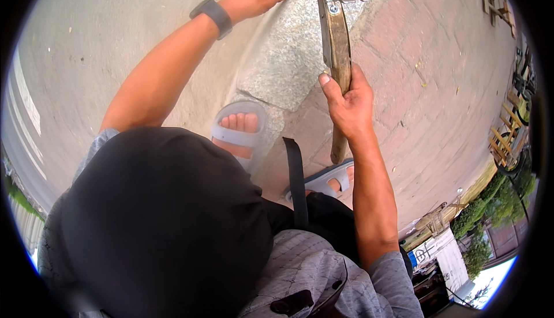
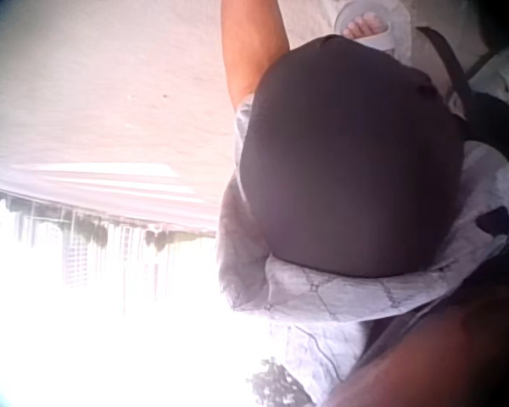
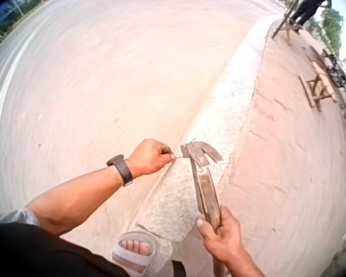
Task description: The person works on the underside of a yellow vehicle, manipulating wires and components with both hands. Later, the person uses a hammer to strike a small metal piece on the ground.
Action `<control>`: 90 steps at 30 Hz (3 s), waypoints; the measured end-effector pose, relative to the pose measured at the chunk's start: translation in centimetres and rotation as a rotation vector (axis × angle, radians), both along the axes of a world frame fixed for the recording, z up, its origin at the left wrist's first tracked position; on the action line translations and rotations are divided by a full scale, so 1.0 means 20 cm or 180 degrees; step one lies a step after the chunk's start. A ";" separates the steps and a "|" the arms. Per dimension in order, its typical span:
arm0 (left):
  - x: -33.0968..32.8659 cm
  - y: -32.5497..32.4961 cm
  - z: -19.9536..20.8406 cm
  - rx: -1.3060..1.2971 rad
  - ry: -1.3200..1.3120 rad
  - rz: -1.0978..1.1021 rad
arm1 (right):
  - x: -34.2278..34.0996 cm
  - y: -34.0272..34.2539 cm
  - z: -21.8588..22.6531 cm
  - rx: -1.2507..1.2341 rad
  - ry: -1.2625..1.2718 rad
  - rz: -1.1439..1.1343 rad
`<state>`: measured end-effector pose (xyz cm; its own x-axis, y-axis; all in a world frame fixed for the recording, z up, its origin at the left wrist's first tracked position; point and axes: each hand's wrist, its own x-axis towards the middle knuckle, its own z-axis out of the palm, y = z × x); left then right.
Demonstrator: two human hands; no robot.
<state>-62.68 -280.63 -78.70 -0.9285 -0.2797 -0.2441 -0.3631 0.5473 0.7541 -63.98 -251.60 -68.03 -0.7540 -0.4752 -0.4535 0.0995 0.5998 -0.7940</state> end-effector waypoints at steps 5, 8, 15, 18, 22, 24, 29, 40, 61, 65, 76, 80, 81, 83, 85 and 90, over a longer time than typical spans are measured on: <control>-0.01 0.01 0.02 0.0015 -0.0017 -0.0023 | -0.03 0.00 -0.13 0.0346 -0.0276 -0.0038; -0.01 0.00 0.03 -0.0128 0.0009 -0.0053 | -0.01 -0.02 -0.08 0.0012 -0.0335 -0.0255; -0.01 0.01 0.02 -0.0246 0.0043 -0.0096 | 0.00 0.00 -0.15 0.0262 -0.0491 -0.0360; -0.01 0.02 0.03 -0.0294 0.0081 -0.0049 | 0.01 0.01 -0.10 -0.0113 -0.0737 -0.0642; 0.00 0.03 0.03 -0.0439 0.0177 -0.0026 | 0.05 0.03 -0.15 -0.0113 -0.0535 -0.0515; 0.00 0.03 0.03 -0.0362 0.0132 -0.0027 | 0.04 0.03 -0.18 0.0151 -0.0487 -0.0390; 0.00 0.03 0.04 -0.0384 0.0103 -0.0032 | 0.04 0.03 -0.15 -0.0128 -0.0528 -0.0548; 0.01 0.06 0.05 -0.0400 0.0145 0.0091 | 0.08 0.04 -0.19 -0.0370 -0.0435 -0.0604; 0.00 0.05 0.08 -0.0583 0.0114 0.0011 | 0.05 -0.04 -0.14 0.0324 -0.0256 -0.0189; 0.00 0.05 0.07 -0.0648 0.0129 -0.0049 | 0.03 -0.02 -0.12 0.0218 -0.0418 -0.0327; 0.00 0.02 0.06 -0.0793 0.0263 -0.0110 | 0.06 -0.01 -0.14 0.0052 -0.0159 -0.0325; -0.01 0.05 0.05 -0.0656 0.0181 -0.0088 | 0.07 -0.01 -0.16 0.0373 -0.0010 -0.0196; -0.01 0.05 0.06 -0.0676 0.0160 -0.0106 | 0.05 -0.01 -0.15 0.0511 -0.0125 -0.0190; -0.01 0.05 0.07 -0.0715 0.0168 -0.0112 | 0.04 -0.01 -0.10 0.0473 -0.0406 -0.0335; -0.01 0.04 0.08 -0.0754 0.0223 -0.0086 | 0.07 0.00 -0.11 0.0077 -0.0319 -0.0446; -0.01 0.04 0.07 -0.0671 0.0205 -0.0113 | 0.04 -0.03 -0.10 0.0740 0.0036 -0.0086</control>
<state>-62.78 -279.92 -77.39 -0.9505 -0.2850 -0.1235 -0.2955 0.7068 0.6427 -63.26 -252.27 -69.93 -0.7706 -0.3387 -0.5399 0.1098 0.7638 -0.6360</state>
